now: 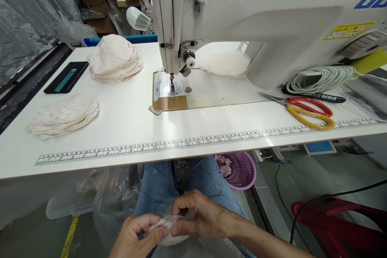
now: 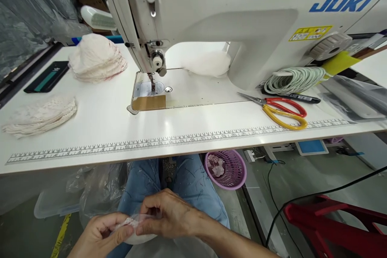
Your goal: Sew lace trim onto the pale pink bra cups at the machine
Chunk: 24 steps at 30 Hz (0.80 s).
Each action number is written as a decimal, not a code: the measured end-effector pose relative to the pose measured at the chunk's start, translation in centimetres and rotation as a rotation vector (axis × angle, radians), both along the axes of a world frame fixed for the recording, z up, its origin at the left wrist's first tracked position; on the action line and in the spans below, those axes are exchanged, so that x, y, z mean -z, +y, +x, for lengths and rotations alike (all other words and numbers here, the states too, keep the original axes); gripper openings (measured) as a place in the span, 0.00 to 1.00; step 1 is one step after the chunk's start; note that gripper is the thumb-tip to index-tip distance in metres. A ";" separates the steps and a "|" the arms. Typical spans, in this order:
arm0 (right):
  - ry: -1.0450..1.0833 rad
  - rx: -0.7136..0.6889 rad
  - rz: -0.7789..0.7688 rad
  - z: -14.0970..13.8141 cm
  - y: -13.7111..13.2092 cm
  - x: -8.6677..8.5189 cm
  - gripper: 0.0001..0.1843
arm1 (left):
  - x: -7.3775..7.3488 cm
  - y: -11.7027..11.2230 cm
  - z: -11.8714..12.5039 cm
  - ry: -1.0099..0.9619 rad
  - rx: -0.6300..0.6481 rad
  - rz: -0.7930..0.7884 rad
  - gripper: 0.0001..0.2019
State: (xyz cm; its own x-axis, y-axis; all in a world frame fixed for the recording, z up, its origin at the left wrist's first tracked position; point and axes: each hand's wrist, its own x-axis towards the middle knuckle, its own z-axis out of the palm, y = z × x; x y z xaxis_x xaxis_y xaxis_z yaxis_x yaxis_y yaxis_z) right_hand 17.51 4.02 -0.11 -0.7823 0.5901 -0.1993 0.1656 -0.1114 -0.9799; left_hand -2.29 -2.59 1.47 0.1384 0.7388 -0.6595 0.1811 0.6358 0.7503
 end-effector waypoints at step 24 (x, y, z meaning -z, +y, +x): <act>0.053 -0.126 0.003 1.3 0.1 0.7 0.19 | -1.3 1.2 -0.2 -0.058 0.100 -0.089 0.20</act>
